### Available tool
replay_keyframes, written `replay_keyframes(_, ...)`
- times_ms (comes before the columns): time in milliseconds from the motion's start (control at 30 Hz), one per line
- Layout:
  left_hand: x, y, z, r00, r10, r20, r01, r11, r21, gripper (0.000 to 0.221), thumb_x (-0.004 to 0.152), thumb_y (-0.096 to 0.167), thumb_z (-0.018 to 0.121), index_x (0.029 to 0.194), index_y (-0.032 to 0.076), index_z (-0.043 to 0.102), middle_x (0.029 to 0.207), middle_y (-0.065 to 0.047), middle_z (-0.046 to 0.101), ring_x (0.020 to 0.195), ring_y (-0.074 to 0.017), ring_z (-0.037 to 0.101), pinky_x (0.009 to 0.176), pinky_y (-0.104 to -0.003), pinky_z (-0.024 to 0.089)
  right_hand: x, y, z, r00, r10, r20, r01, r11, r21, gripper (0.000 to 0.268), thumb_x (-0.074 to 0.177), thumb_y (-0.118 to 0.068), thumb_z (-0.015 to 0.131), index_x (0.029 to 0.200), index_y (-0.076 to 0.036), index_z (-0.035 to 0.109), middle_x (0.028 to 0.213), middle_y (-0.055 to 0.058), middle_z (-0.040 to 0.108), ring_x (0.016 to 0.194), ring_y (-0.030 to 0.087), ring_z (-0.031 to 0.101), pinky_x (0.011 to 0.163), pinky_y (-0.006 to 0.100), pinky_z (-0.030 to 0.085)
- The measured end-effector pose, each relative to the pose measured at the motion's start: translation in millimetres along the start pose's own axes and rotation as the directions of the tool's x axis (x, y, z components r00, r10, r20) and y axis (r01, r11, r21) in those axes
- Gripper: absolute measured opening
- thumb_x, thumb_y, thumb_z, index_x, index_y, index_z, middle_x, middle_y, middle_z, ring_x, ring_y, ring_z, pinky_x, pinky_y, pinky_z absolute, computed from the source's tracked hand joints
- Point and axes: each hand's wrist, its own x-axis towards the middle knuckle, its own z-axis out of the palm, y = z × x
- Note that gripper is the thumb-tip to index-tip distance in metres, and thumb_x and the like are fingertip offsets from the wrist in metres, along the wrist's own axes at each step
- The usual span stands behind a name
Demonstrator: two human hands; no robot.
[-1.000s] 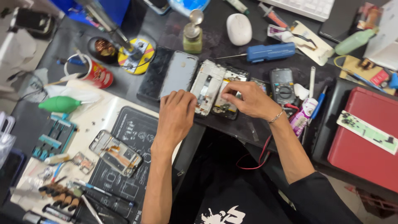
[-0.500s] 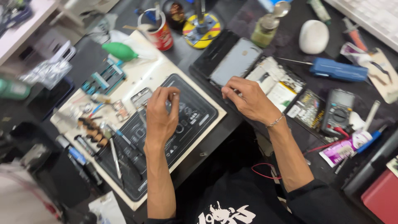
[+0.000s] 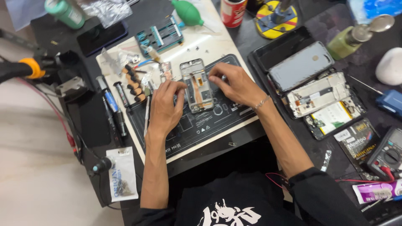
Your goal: The person connects internal ribbon cables to a phone motherboard and chassis, then holds up the reassembled phone.
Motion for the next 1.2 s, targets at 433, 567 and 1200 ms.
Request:
replay_keyframes(433,4.9,-34.7,11.5,0.997,0.078,-0.008,-0.076,0.99,0.119,0.009,0.095,0.01,0.069,0.104,0.009,0.066,0.097,-0.004,0.068,0.098,-0.025,0.064,0.085,-0.042,0.043,25.2,21.3,15.8,0.988,-0.143,0.049,0.144,0.989,-0.024,0.028,0.083,-0.004,0.08,0.109,-0.001,0.071,0.098,0.01,0.071,0.087,0.017,0.07,0.072,0.027,0.058)
replay_keyframes(567,5.9,-38.3,17.1,0.997,0.071,-0.025,-0.067,0.989,0.131,0.01,0.095,0.01,0.07,0.104,0.009,0.067,0.096,-0.002,0.068,0.098,-0.0234,0.063,0.085,-0.041,0.042,21.4,23.4,10.3,0.991,-0.13,0.033,0.131,0.991,-0.015,0.031,0.084,-0.002,0.078,0.113,0.0,0.07,0.105,0.012,0.071,0.091,0.019,0.071,0.078,0.028,0.06)
replay_keyframes(1200,4.2,-42.7,24.0,0.998,0.03,-0.046,-0.027,0.998,0.05,0.014,0.093,0.007,0.072,0.105,0.008,0.067,0.095,-0.002,0.069,0.098,-0.0217,0.065,0.088,-0.039,0.044,19.3,20.8,15.7,0.993,-0.118,0.027,0.12,0.99,-0.079,0.031,0.085,0.001,0.08,0.115,-0.001,0.072,0.115,0.014,0.07,0.089,0.02,0.074,0.079,0.028,0.062)
